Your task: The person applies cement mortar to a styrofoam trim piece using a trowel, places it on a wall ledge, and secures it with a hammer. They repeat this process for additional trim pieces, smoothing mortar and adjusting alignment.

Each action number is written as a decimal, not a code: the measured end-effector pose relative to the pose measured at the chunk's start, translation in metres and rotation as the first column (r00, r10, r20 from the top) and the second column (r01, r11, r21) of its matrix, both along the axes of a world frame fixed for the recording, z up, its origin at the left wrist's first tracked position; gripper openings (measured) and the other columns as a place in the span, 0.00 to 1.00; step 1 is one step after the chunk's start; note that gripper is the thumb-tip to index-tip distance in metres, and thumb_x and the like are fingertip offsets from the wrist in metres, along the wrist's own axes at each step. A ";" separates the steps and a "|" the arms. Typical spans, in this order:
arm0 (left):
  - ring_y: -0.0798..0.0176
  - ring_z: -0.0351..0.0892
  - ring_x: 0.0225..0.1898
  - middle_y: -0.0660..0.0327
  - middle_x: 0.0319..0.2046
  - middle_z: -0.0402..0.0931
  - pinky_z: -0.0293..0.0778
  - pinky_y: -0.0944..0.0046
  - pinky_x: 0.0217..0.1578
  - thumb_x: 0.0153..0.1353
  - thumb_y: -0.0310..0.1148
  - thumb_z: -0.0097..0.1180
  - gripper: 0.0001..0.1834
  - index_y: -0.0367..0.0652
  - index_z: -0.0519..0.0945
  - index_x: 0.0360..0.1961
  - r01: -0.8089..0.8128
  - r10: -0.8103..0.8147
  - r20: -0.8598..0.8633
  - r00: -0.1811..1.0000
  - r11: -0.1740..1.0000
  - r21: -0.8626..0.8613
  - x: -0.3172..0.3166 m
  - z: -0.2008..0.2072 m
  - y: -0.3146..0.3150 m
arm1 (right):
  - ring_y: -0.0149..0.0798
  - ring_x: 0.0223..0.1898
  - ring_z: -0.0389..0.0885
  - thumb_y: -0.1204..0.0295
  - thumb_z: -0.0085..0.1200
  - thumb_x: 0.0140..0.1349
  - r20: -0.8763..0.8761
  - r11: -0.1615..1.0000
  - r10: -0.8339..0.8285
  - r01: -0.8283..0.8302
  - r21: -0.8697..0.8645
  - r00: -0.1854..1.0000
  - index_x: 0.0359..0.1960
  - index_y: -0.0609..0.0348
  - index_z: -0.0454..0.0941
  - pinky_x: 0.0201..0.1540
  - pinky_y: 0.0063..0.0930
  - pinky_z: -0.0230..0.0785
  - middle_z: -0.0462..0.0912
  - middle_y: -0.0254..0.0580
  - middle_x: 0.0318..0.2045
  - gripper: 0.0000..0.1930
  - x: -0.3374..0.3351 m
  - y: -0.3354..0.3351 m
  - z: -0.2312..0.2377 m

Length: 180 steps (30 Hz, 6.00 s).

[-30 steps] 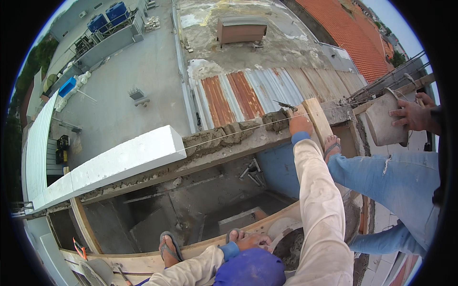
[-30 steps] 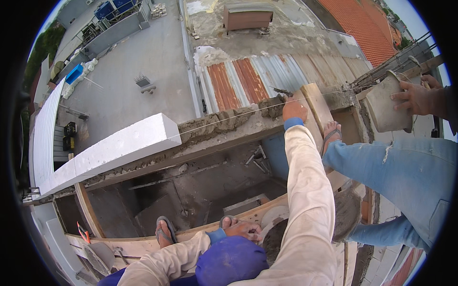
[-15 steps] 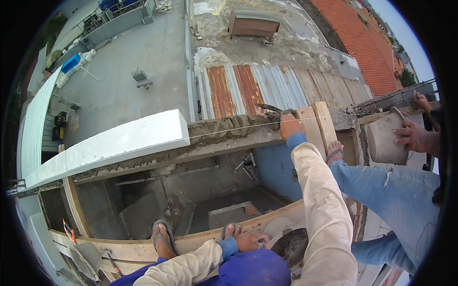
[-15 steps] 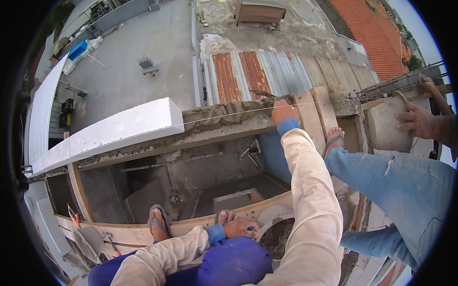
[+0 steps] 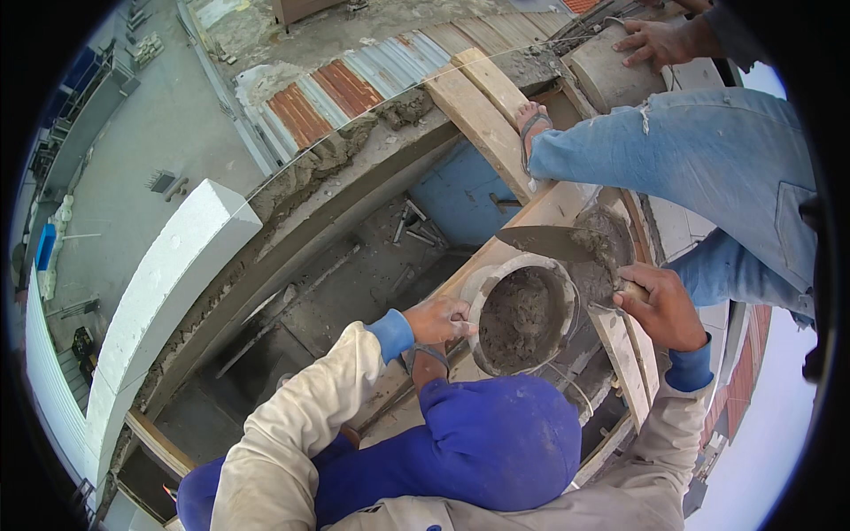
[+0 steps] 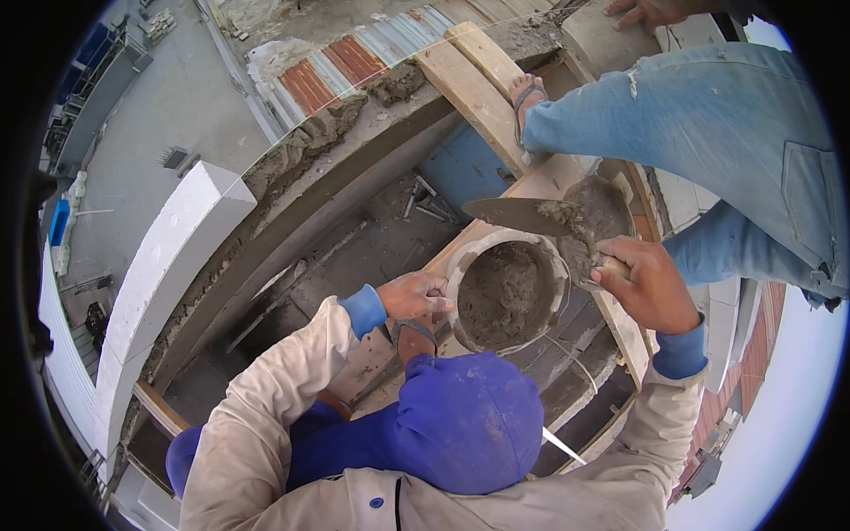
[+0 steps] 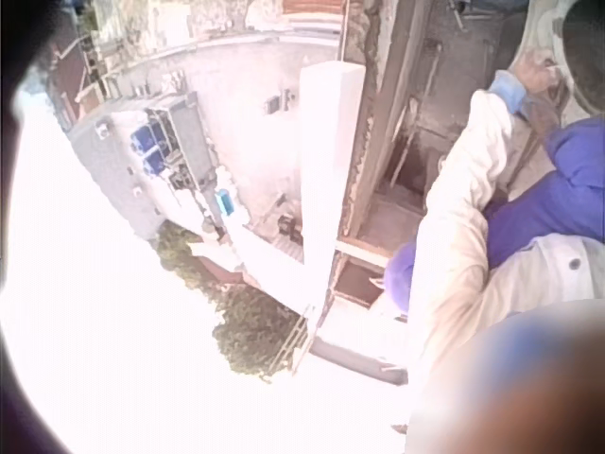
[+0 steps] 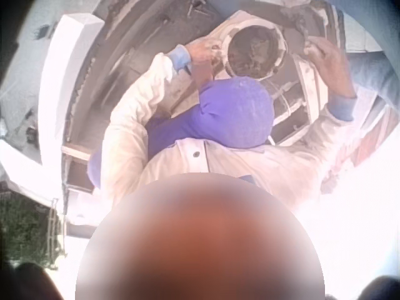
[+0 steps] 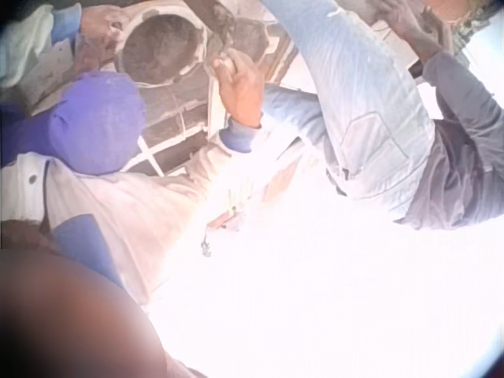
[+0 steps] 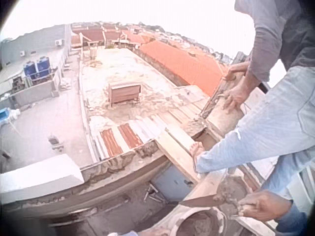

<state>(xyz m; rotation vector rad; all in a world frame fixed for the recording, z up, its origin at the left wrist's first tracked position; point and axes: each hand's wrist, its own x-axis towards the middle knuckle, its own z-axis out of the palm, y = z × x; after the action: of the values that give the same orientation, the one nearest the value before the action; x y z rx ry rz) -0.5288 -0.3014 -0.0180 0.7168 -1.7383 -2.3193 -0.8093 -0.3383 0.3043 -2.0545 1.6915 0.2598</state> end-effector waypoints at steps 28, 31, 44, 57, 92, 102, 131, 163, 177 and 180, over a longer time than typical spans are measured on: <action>0.69 0.77 0.30 0.63 0.27 0.82 0.74 0.61 0.34 0.65 0.36 0.67 0.13 0.35 0.83 0.34 -0.082 0.081 -0.030 0.996 0.996 -0.036 0.000 0.005 -0.005 | 0.55 0.31 0.86 0.58 0.50 0.74 0.006 0.890 -0.322 0.301 0.344 0.947 0.35 0.65 0.81 0.38 0.47 0.76 0.85 0.50 0.24 0.20 -0.021 0.157 -0.199; 0.71 0.74 0.29 0.63 0.26 0.80 0.72 0.61 0.32 0.66 0.35 0.66 0.12 0.35 0.81 0.34 -0.087 0.085 -0.025 0.996 0.990 -0.107 -0.007 0.020 -0.002 | 0.38 0.26 0.83 0.57 0.51 0.75 -0.009 0.438 -0.773 0.544 0.716 0.634 0.33 0.63 0.82 0.33 0.35 0.74 0.82 0.40 0.22 0.21 -0.005 0.178 -0.197; 0.71 0.78 0.32 0.62 0.27 0.78 0.74 0.62 0.33 0.69 0.33 0.62 0.11 0.36 0.77 0.35 -0.038 0.037 -0.012 0.999 0.998 -0.059 -0.013 0.043 -0.025 | 0.32 0.29 0.79 0.58 0.57 0.72 0.140 0.640 -0.762 0.768 0.013 0.633 0.41 0.59 0.83 0.30 0.32 0.70 0.82 0.38 0.29 0.15 0.034 0.244 -0.182; 0.73 0.78 0.33 0.65 0.32 0.78 0.77 0.66 0.35 0.71 0.41 0.61 0.15 0.38 0.78 0.40 -0.129 0.127 0.025 0.992 0.984 0.126 0.012 0.021 -0.036 | 0.54 0.30 0.81 0.58 0.53 0.75 0.150 0.675 -0.483 0.476 -0.564 0.863 0.49 0.66 0.79 0.32 0.42 0.72 0.80 0.52 0.32 0.20 0.036 0.242 -0.143; 0.68 0.80 0.27 0.59 0.26 0.81 0.75 0.61 0.31 0.69 0.41 0.62 0.17 0.35 0.79 0.35 -0.244 0.281 0.086 0.956 0.923 -0.299 0.012 0.021 -0.027 | 0.70 0.39 0.82 0.58 0.46 0.78 -0.007 0.776 -0.598 0.577 -0.255 0.802 0.55 0.65 0.70 0.39 0.57 0.72 0.83 0.68 0.37 0.20 0.029 0.194 -0.183; 0.66 0.80 0.23 0.58 0.22 0.80 0.76 0.60 0.27 0.67 0.39 0.65 0.16 0.36 0.78 0.33 -0.266 0.263 0.100 0.960 0.964 0.015 0.007 0.032 -0.021 | 0.65 0.39 0.83 0.61 0.49 0.75 -0.088 0.941 -0.334 0.327 -0.082 0.939 0.45 0.62 0.79 0.41 0.53 0.75 0.84 0.59 0.35 0.15 -0.006 0.197 -0.167; 0.71 0.81 0.28 0.63 0.26 0.80 0.78 0.65 0.28 0.67 0.37 0.65 0.14 0.36 0.78 0.37 -0.299 0.291 0.162 0.943 0.954 0.022 0.002 0.042 -0.012 | 0.64 0.35 0.83 0.63 0.50 0.73 0.067 0.935 -0.316 0.299 0.190 0.946 0.38 0.62 0.79 0.39 0.54 0.75 0.85 0.57 0.33 0.14 0.029 0.203 -0.197; 0.38 0.73 0.64 0.35 0.62 0.73 0.63 0.49 0.66 0.60 0.50 0.62 0.49 0.43 0.55 0.77 -0.302 0.289 0.405 0.867 0.953 -0.035 -0.006 0.022 0.059 | 0.28 0.14 0.72 0.59 0.55 0.69 0.404 0.899 -0.189 -0.008 0.439 0.895 0.31 0.62 0.83 0.18 0.26 0.64 0.78 0.35 0.19 0.17 0.049 -0.245 -0.279; 0.49 0.72 0.57 0.46 0.53 0.79 0.62 0.60 0.62 0.57 0.50 0.70 0.51 0.50 0.60 0.78 -0.436 0.405 0.244 0.881 0.896 0.089 0.006 0.026 0.055 | 0.47 0.54 0.83 0.50 0.52 0.70 -0.313 0.802 0.488 -0.560 -0.208 0.815 0.59 0.43 0.80 0.56 0.46 0.75 0.82 0.35 0.53 0.21 0.155 -0.358 -0.354; 0.48 0.74 0.58 0.45 0.55 0.79 0.63 0.59 0.62 0.57 0.50 0.70 0.53 0.51 0.57 0.79 -0.407 0.387 0.267 0.882 0.913 0.021 0.006 0.025 0.056 | 0.50 0.52 0.84 0.52 0.51 0.71 -0.304 0.804 0.439 -0.520 -0.287 0.846 0.57 0.43 0.82 0.54 0.47 0.78 0.84 0.38 0.54 0.19 0.146 -0.358 -0.351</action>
<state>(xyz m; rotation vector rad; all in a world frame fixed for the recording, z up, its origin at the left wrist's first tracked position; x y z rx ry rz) -0.5226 -0.2451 0.0068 1.3051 -1.4203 -2.0856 -0.6633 -0.6960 -0.0465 -2.8248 1.3716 0.3788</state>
